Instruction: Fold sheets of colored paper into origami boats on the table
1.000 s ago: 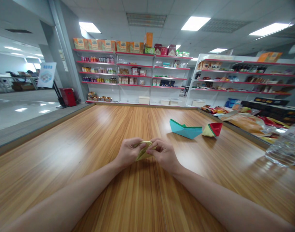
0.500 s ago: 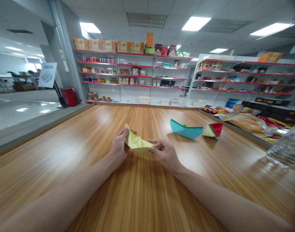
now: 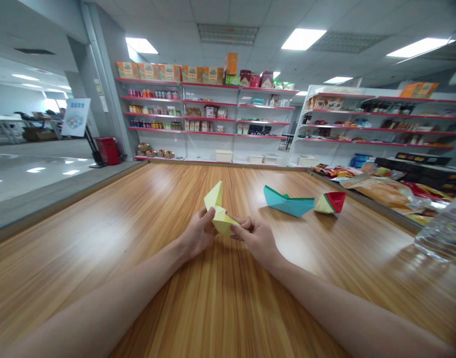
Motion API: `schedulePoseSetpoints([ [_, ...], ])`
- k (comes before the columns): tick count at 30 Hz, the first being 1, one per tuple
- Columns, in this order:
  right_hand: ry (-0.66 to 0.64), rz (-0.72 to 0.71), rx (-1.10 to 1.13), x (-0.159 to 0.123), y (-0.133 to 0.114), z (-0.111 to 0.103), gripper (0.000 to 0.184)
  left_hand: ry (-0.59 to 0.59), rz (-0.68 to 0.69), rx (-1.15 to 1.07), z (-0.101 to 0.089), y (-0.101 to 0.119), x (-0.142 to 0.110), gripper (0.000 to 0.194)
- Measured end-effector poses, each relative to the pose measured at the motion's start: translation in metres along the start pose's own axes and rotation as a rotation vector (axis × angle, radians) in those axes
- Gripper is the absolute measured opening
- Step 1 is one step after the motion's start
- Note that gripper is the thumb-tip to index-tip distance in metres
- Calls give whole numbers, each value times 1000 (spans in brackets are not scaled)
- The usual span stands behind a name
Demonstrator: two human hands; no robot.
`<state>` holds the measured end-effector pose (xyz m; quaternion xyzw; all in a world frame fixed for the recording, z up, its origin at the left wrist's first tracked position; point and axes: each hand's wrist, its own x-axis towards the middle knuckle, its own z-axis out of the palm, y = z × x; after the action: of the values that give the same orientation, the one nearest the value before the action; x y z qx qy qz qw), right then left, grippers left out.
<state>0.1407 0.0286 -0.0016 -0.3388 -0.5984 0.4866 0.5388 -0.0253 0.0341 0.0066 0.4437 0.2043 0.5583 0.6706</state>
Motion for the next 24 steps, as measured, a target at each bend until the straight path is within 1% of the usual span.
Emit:
schedulePoseSetpoints([
  [2, 6, 30, 55, 0, -3, 2, 38, -7, 11, 8, -3, 0, 0, 42],
  [3, 13, 36, 66, 0, -3, 2, 38, 12, 17, 14, -3, -1, 0, 39],
  [6, 7, 20, 37, -1, -3, 2, 37, 112, 43, 33, -4, -2, 2, 34],
  [8, -9, -18, -39, -3, -1, 1, 36, 156, 53, 42, -2, -4, 2, 35],
  [12, -36, -129, -291, -7, 2, 0, 33, 210, 87, 28, 0, -4, 3, 37],
  [15, -58, -178, -390, -10, 2, 2, 34, 247, 86, 6, 1, -3, 3, 39],
  [18, -87, -189, -454, -13, 0, 3, 33, 285, 52, 23, 4, -1, 3, 40],
  [20, -132, -190, -494, -14, 0, 4, 31, 320, 33, 64, 6, 0, 2, 41],
  [22, -183, -168, -493, -14, -1, 4, 31, 343, 13, 128, 9, -2, 1, 41],
  [24, -209, -126, -472, -13, -2, 5, 32, 336, 15, 229, 11, -4, -1, 40],
])
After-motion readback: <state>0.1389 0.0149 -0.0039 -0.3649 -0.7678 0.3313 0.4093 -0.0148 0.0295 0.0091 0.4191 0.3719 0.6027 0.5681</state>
